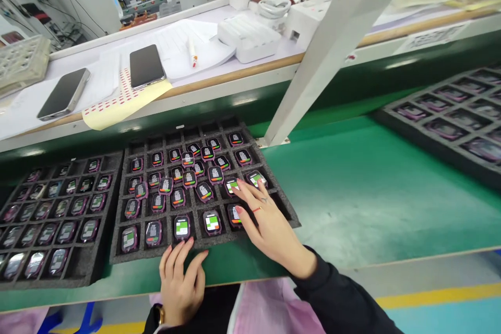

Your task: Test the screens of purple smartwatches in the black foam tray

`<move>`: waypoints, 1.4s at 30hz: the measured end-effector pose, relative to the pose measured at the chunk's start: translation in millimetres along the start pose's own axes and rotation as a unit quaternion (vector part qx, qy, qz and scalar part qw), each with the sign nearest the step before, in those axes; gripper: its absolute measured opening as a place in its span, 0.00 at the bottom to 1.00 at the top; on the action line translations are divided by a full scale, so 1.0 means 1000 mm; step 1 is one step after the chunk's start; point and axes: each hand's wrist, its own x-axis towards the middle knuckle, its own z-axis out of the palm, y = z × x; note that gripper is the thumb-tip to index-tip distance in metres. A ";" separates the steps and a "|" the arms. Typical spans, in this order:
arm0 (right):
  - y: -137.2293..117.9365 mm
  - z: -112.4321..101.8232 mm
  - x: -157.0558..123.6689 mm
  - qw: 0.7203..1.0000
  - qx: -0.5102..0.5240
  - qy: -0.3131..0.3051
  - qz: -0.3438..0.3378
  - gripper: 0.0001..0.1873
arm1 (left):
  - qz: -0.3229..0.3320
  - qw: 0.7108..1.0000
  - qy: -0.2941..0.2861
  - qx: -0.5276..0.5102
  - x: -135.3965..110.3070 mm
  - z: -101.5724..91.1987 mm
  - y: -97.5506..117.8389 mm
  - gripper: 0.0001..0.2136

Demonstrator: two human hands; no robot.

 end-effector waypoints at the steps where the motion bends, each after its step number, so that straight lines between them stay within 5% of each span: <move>1: -0.002 0.002 0.001 1.000 0.007 0.000 -0.007 0.31 | 0.001 1.000 0.001 0.000 -0.001 0.000 0.000 0.14; 11: -0.023 0.028 0.015 0.996 0.051 -0.048 -0.047 0.33 | 0.008 1.000 0.004 -0.006 -0.002 -0.001 -0.002 0.14; 17: -0.023 0.037 0.015 0.997 0.073 0.014 -0.031 0.32 | 0.004 1.000 0.005 -0.001 -0.002 -0.002 -0.001 0.15; 24: -0.015 0.019 -0.011 0.988 0.090 0.122 -0.012 0.24 | 0.005 1.000 0.001 -0.001 0.000 -0.002 -0.002 0.15; 32: 0.002 0.004 -0.044 0.992 0.060 0.096 -0.047 0.24 | 0.001 1.000 -0.002 0.005 0.001 -0.003 0.002 0.15; 42: -0.009 0.005 -0.033 0.987 0.072 0.130 -0.060 0.22 | -0.006 1.000 -0.012 -0.001 -0.002 -0.004 0.002 0.15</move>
